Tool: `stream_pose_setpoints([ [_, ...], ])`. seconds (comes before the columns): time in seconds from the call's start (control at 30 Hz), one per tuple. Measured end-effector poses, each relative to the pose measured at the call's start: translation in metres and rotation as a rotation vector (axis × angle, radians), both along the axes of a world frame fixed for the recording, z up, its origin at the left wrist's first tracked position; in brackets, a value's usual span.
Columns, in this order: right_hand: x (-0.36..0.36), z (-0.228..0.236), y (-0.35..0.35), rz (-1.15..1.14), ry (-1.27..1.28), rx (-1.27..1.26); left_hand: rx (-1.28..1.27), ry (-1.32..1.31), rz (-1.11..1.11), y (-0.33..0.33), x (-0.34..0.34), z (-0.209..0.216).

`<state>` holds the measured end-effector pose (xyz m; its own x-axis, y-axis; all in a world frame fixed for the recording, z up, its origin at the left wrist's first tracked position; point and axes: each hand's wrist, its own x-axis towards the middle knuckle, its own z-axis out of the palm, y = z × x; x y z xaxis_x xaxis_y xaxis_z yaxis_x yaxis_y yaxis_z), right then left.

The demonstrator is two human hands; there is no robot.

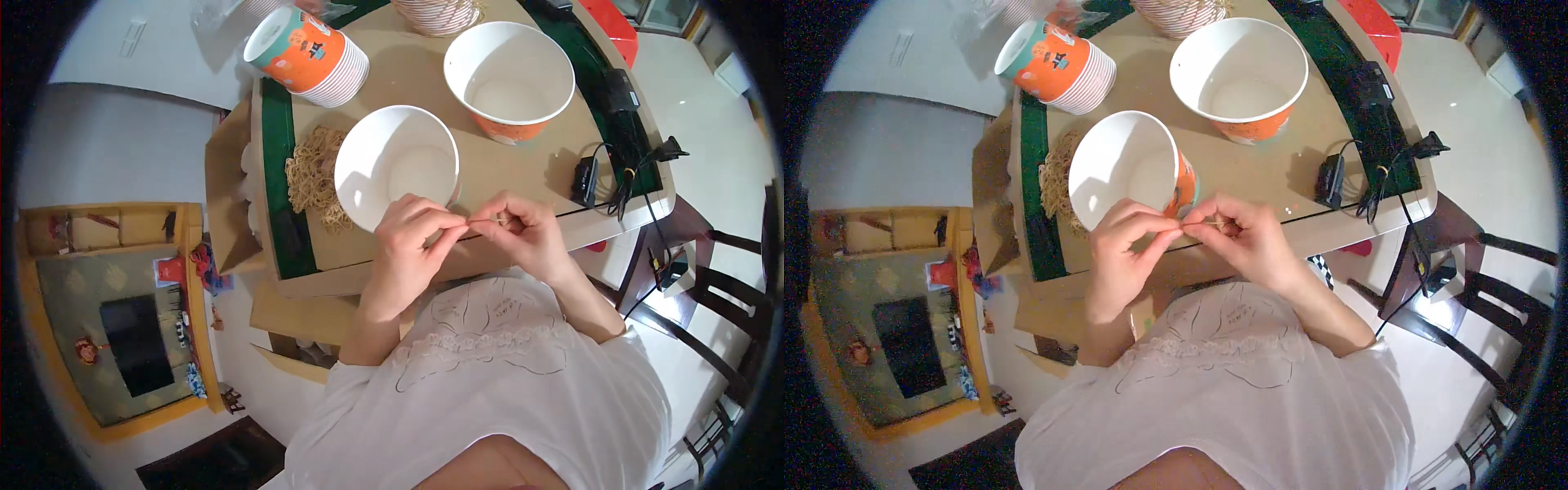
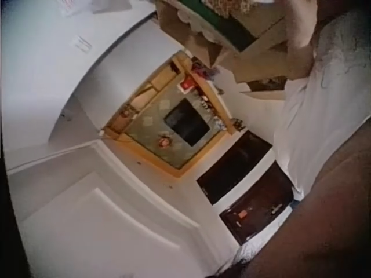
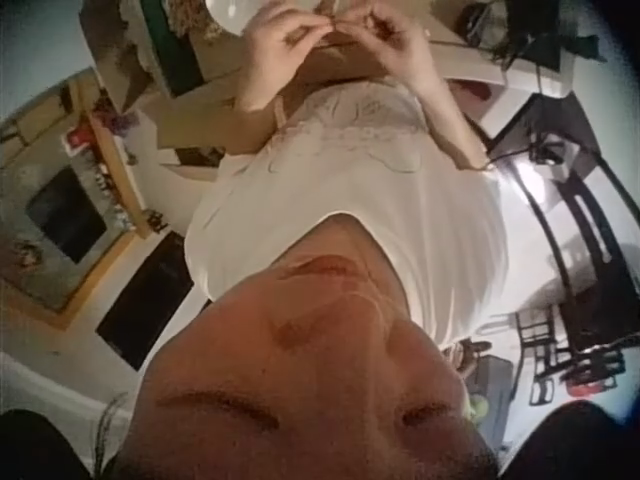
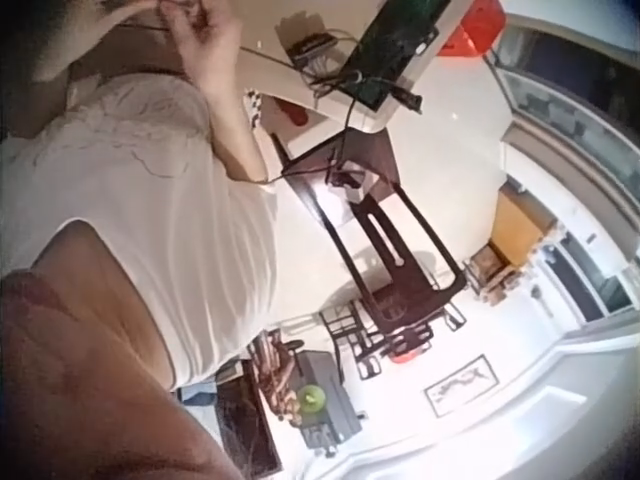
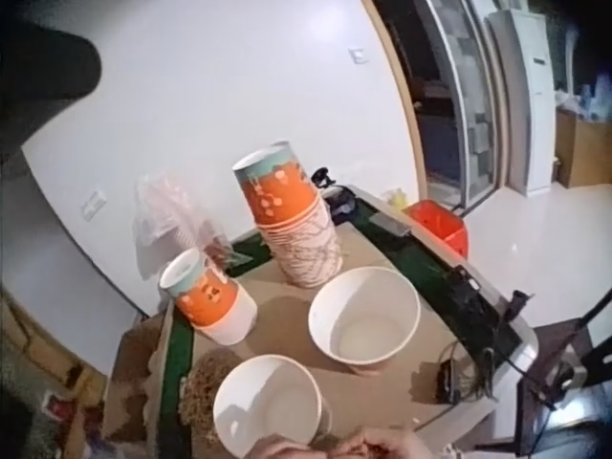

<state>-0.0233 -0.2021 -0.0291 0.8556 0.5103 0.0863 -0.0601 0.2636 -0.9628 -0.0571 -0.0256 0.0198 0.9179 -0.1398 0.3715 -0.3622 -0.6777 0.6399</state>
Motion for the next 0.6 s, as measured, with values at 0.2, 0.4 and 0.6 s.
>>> stream_pose_setpoints([
  [0.2, 0.015, -0.009, 0.002, -0.062, -0.023, -0.261, -0.119, 0.026, 0.132, -0.006, 0.007, 0.003],
  [0.4, 0.029, -0.017, 0.009, -0.021, 0.393, 0.170, 0.104, -0.095, 0.053, -0.016, 0.018, 0.011],
  [0.6, 0.025, -0.018, 0.005, 0.298, 0.641, 0.409, 0.121, -0.137, -0.052, -0.012, 0.019, 0.001],
])
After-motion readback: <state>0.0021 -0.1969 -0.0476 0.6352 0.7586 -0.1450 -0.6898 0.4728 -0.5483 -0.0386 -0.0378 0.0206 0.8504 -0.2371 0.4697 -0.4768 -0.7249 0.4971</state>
